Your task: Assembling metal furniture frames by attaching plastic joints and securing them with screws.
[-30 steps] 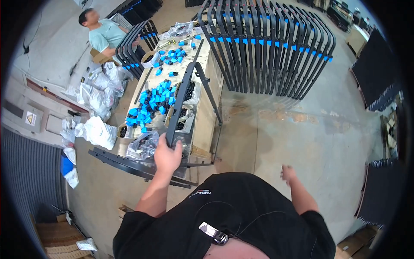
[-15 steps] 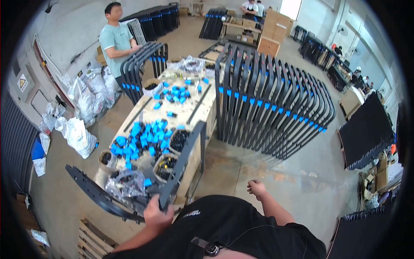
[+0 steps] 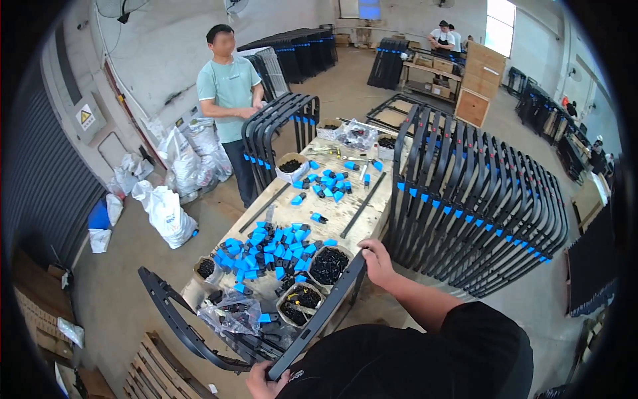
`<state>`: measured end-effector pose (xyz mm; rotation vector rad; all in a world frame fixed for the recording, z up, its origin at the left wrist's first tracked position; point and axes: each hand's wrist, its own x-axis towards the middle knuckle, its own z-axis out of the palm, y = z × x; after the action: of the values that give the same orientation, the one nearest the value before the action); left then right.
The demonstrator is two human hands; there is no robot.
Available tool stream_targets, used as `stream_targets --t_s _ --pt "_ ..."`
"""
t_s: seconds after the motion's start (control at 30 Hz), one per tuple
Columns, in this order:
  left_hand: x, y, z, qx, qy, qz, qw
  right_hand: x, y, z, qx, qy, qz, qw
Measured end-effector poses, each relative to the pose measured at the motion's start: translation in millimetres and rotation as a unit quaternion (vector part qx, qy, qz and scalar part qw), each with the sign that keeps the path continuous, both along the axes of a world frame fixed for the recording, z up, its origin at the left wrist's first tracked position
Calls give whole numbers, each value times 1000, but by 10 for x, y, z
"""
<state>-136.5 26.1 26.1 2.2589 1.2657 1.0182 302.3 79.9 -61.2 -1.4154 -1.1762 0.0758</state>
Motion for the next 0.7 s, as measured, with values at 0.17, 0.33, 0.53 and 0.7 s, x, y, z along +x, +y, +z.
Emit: stream_targets --t_s 0.17,0.33,0.53,0.7 --pt "-138 -282 -682 -157 -131 177 963 244 295 -37 -73 115 198 971" --pt "86 -72 -927 -74 -344 336 874 479 405 192 -204 120 304 923" --pt "534 -241 -559 -65 -259 369 890 791 391 246 -204 130 334 911" --pt "547 -86 -962 -44 -268 370 888 954 565 103 -200 138 318 917"
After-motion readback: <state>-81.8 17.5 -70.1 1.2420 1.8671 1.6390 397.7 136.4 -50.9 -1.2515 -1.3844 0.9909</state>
